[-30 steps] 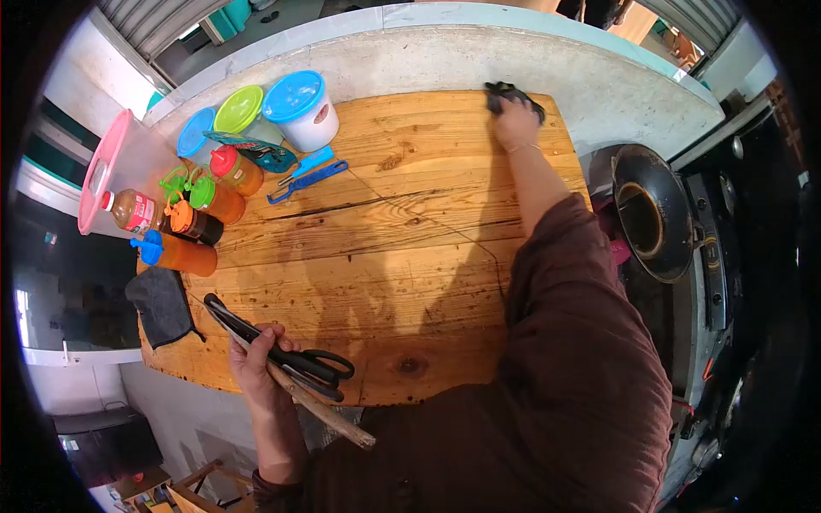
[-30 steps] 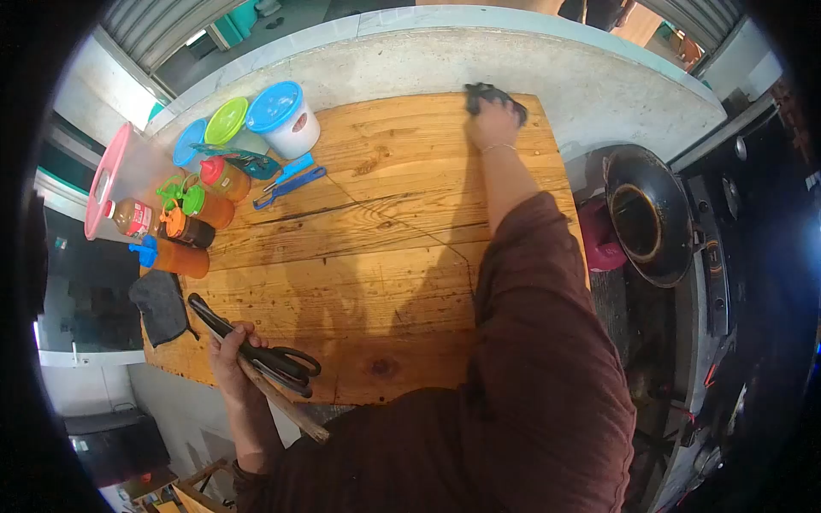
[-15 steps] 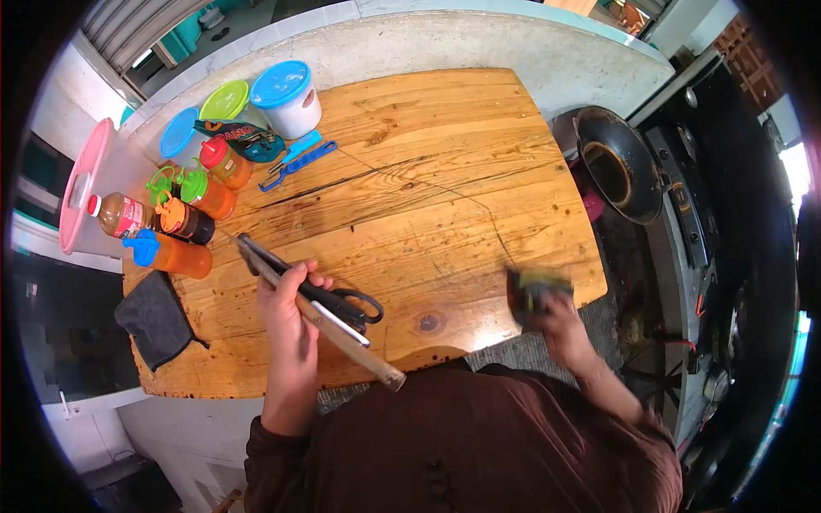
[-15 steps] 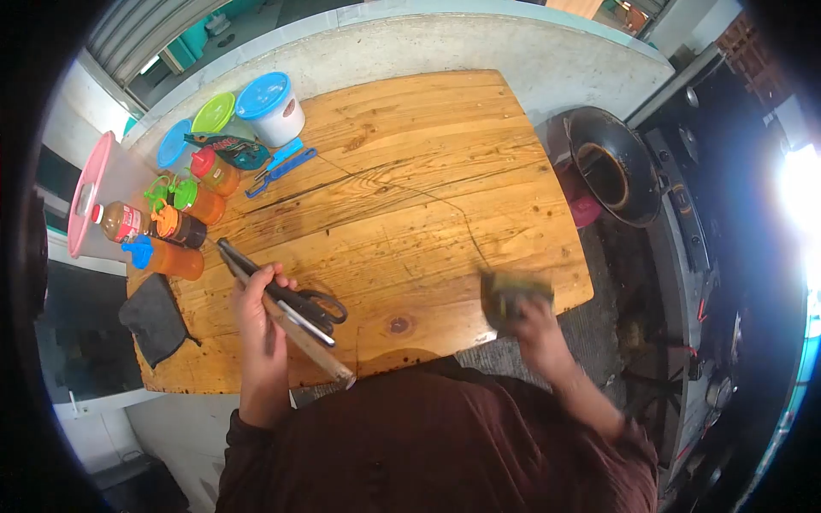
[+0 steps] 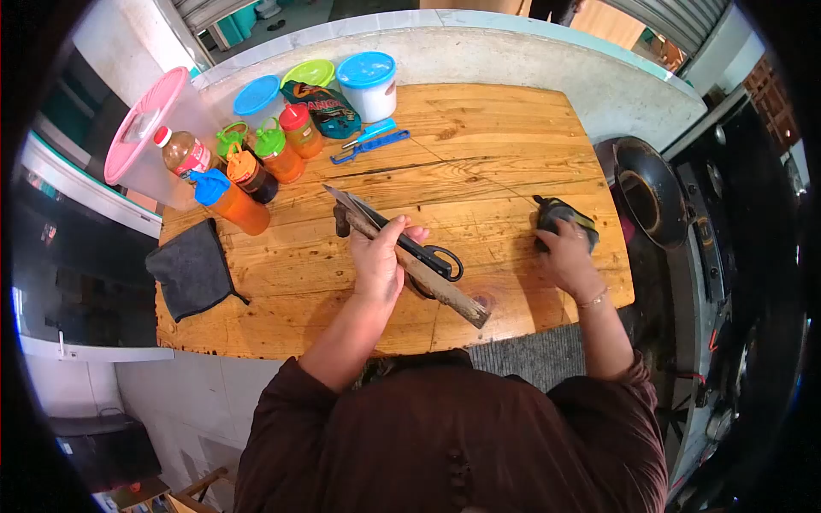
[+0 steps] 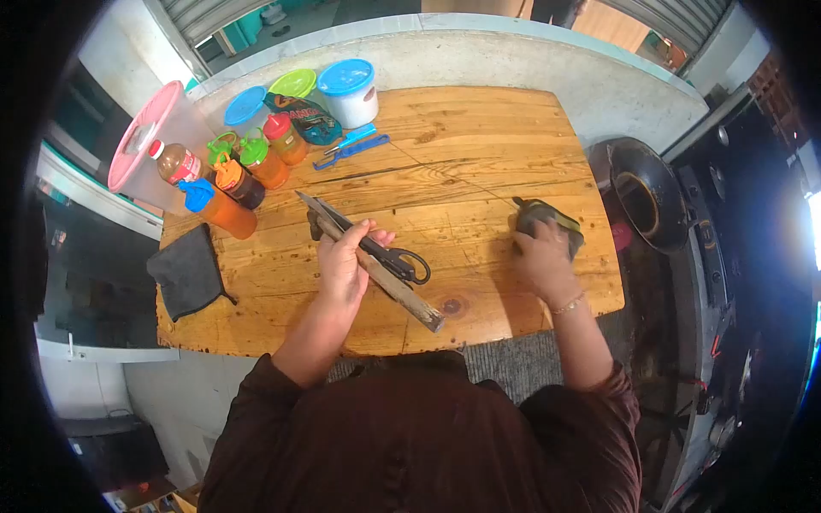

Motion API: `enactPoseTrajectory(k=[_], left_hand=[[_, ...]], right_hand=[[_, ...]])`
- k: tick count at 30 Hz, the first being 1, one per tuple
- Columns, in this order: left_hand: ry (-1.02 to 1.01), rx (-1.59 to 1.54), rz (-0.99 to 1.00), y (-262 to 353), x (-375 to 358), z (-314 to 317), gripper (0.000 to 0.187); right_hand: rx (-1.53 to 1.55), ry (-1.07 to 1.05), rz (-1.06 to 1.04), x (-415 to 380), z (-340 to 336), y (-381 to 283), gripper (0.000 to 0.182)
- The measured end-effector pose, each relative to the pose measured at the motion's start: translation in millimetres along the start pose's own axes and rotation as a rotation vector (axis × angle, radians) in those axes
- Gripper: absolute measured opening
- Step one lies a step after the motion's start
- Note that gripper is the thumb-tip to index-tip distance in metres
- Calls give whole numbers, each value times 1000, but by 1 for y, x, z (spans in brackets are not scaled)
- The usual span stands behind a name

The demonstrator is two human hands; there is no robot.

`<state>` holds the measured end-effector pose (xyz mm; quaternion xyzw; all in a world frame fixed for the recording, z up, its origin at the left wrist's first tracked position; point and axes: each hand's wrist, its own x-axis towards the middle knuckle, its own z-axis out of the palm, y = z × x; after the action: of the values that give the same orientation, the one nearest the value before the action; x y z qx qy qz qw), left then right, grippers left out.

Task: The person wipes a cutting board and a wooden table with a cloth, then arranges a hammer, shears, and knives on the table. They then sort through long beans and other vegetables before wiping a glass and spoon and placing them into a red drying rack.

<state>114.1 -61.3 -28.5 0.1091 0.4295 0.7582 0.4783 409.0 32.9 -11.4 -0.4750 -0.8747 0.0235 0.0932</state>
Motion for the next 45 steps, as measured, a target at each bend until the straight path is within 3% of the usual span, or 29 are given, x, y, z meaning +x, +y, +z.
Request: enactPoseTrajectory(k=[3,5,8,17,21,23,26,28,30,31,32,38,41,45], left_hand=[[50,33,0,-5,2,1,11],[101,33,11,-7,5,5,14],[118,11,94,-11,4,14,18],[238,4,370,-36,26,29,24],[296,32,349,-58,40,30,25],[359,95,329,-71,48,30,27],[350,261,284,-71,53,27,46],[409,251,251,-73,54,23,44],[443,221,281,-77,54,22,43],[449,198,326,-81,53,20,42],[455,176,373,-83,52,18,41],[515,376,285,-70,47,20,42],[588,645,282,-92,71,2,49],[619,640,288,-98,88,8,55]], right_hand=[[395,50,-131,35,-16,-63,50],[814,-194,-235,52,4,-89,56],[1365,-846,-124,96,18,-116,64],[1554,-1023,-96,135,56,-114,63],[1621,-1040,4,142,63,-107,53],[1503,-1057,-39,150,66,-96,44],[1290,-1129,-48,166,62,-77,31],[1113,-1161,-17,177,51,-72,23],[1186,-1146,-100,193,65,-65,21],[1224,-1139,-142,203,69,-63,21],[1025,-1089,-222,219,69,-62,20],[583,-690,-559,286,63,-98,38],[320,-620,-721,304,91,-128,42],[128,-581,-751,320,114,-165,37]])
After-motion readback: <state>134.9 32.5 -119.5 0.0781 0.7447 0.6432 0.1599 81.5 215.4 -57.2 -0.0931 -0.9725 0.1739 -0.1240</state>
